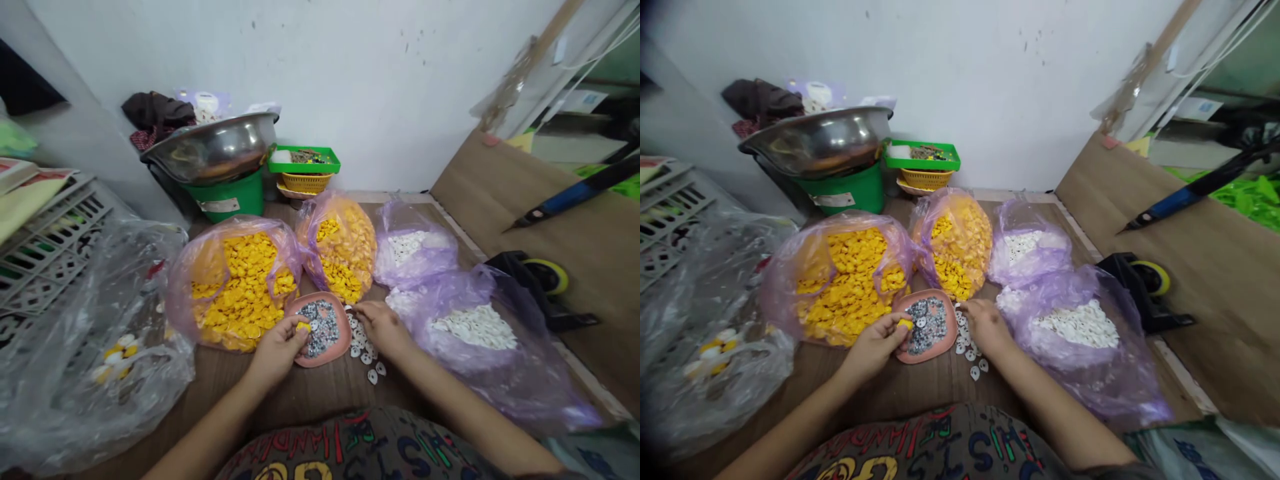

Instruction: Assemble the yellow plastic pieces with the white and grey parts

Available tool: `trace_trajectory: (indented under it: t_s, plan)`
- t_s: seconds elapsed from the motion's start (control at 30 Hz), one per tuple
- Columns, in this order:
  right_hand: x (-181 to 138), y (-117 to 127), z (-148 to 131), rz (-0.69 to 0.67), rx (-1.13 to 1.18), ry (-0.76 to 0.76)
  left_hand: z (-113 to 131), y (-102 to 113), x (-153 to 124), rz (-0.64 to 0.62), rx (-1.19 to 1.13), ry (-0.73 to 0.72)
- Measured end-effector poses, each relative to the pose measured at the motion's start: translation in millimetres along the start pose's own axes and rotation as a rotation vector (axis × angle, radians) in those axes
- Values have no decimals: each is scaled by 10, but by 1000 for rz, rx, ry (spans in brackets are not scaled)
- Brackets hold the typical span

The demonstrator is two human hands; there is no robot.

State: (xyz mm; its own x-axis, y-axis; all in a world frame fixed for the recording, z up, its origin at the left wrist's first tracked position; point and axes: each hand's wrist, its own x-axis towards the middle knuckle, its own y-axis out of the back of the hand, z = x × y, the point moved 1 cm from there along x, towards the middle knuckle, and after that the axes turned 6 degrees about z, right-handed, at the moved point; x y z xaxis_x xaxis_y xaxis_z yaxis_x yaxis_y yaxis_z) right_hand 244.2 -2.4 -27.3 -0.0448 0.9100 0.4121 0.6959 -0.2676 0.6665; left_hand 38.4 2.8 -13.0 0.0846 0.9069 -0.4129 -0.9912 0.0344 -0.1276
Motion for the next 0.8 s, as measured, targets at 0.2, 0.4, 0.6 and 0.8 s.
trace_trajectory:
  t_s: [0.2, 0.4, 0.6, 0.8]
  plan:
    - [39, 6, 225, 7, 112, -117, 55, -94, 7, -5, -99, 157]
    - [-12, -139, -302, -123, 719, -329, 73, -211, -22, -94, -204, 191]
    - [12, -231, -563, -44, 972, -494, 88, -203, -63, -104, -331, 207]
    - [45, -249, -538, 95, 724, -356, 107, -177, -99, -92, -447, 198]
